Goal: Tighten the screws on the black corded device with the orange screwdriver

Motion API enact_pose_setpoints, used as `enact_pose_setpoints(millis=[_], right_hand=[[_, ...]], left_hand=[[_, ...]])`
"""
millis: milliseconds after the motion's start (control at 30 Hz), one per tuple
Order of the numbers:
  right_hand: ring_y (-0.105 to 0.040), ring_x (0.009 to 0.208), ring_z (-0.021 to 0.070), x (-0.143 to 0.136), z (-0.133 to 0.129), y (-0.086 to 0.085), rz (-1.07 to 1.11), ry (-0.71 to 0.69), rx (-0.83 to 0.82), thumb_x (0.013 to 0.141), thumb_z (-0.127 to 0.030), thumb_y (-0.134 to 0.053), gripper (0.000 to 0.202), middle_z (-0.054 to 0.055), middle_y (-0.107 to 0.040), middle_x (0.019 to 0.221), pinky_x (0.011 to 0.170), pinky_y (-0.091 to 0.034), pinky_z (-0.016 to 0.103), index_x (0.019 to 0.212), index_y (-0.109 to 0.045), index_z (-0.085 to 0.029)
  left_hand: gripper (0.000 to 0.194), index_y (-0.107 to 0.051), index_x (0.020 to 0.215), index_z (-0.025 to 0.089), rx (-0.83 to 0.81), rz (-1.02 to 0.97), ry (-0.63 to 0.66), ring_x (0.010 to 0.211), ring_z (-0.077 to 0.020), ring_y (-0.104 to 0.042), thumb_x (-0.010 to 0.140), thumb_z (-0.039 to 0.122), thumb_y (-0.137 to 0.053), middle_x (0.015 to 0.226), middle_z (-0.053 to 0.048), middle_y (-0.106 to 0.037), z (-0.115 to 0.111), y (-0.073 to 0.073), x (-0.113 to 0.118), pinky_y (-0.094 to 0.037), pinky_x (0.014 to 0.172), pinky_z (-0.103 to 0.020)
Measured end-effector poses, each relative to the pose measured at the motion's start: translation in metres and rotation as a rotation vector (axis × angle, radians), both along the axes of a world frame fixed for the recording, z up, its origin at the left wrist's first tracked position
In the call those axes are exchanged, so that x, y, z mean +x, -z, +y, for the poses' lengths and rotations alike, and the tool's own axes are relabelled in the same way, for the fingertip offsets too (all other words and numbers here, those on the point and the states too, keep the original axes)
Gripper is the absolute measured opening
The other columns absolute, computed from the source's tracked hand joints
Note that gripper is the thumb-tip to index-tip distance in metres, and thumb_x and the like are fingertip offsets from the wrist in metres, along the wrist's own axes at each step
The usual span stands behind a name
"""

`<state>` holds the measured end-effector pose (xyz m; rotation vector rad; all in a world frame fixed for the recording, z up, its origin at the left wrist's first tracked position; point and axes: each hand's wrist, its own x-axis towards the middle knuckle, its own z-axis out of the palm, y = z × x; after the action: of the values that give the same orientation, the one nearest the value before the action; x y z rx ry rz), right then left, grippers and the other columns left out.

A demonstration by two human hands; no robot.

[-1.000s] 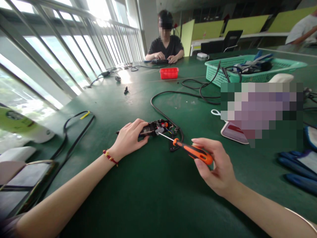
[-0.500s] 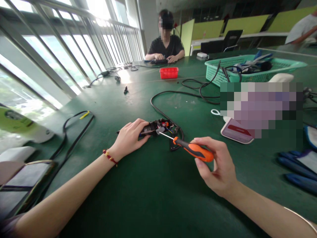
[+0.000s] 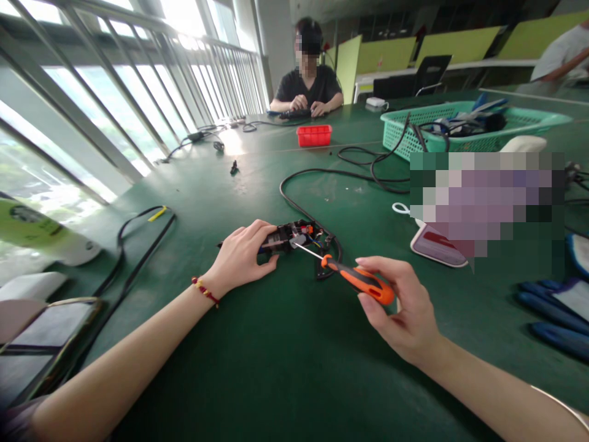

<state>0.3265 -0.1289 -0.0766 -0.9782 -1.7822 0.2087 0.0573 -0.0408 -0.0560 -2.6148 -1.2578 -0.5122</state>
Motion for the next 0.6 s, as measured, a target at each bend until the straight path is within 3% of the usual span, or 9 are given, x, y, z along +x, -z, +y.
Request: enact_pose_setpoints(millis=[100, 300, 500, 600], right_hand=[[-0.064, 0.079, 0.0196, 0.0007, 0.0002, 0.0021, 0.018, -0.043, -0.045, 0.082, -0.023, -0.056, 0.037, 0.006, -0.06, 0.097, 0.062, -0.057, 0.031, 0.118, -0.051, -0.027], [-0.063, 0.085, 0.0215, -0.0054, -0.001, -0.0063, 0.005, 0.03, 0.066, 0.081, -0.021, -0.056, 0.038, 0.008, -0.061, 0.098, 0.07, -0.057, 0.033, 0.119, -0.052, -0.027], [-0.065, 0.082, 0.0182, 0.0016, 0.0002, 0.0016, 0.02, -0.032, -0.037, 0.081, -0.022, -0.058, 0.037, 0.005, -0.062, 0.098, 0.065, -0.057, 0.028, 0.116, -0.052, -0.026], [-0.064, 0.085, 0.0183, -0.0011, 0.0003, -0.0009, 0.017, 0.011, 0.022, 0.079, -0.02, -0.06, 0.039, 0.006, -0.062, 0.1, 0.07, -0.057, 0.029, 0.117, -0.051, -0.025]], left_hand=[[0.044, -0.047, 0.115, 0.015, 0.001, 0.002, -0.001, 0.092, -0.0212, -0.057, 0.074, 0.029, -0.053, 0.11, -0.008, -0.055, -0.0003, 0.0001, 0.0, -0.044, 0.077, -0.031], [0.041, -0.048, 0.114, 0.014, 0.002, 0.013, -0.005, 0.091, -0.0206, -0.057, 0.075, 0.026, -0.051, 0.109, -0.007, -0.056, 0.0004, 0.0004, -0.0001, -0.044, 0.077, -0.031], [0.042, -0.048, 0.116, 0.015, 0.002, 0.019, -0.013, 0.092, -0.0206, -0.057, 0.076, 0.025, -0.05, 0.109, -0.007, -0.056, 0.0013, 0.0011, -0.0004, -0.044, 0.077, -0.031], [0.042, -0.048, 0.118, 0.015, 0.004, 0.015, -0.015, 0.092, -0.0205, -0.057, 0.078, 0.026, -0.049, 0.109, -0.007, -0.056, 0.002, 0.0024, -0.0009, -0.044, 0.077, -0.032]])
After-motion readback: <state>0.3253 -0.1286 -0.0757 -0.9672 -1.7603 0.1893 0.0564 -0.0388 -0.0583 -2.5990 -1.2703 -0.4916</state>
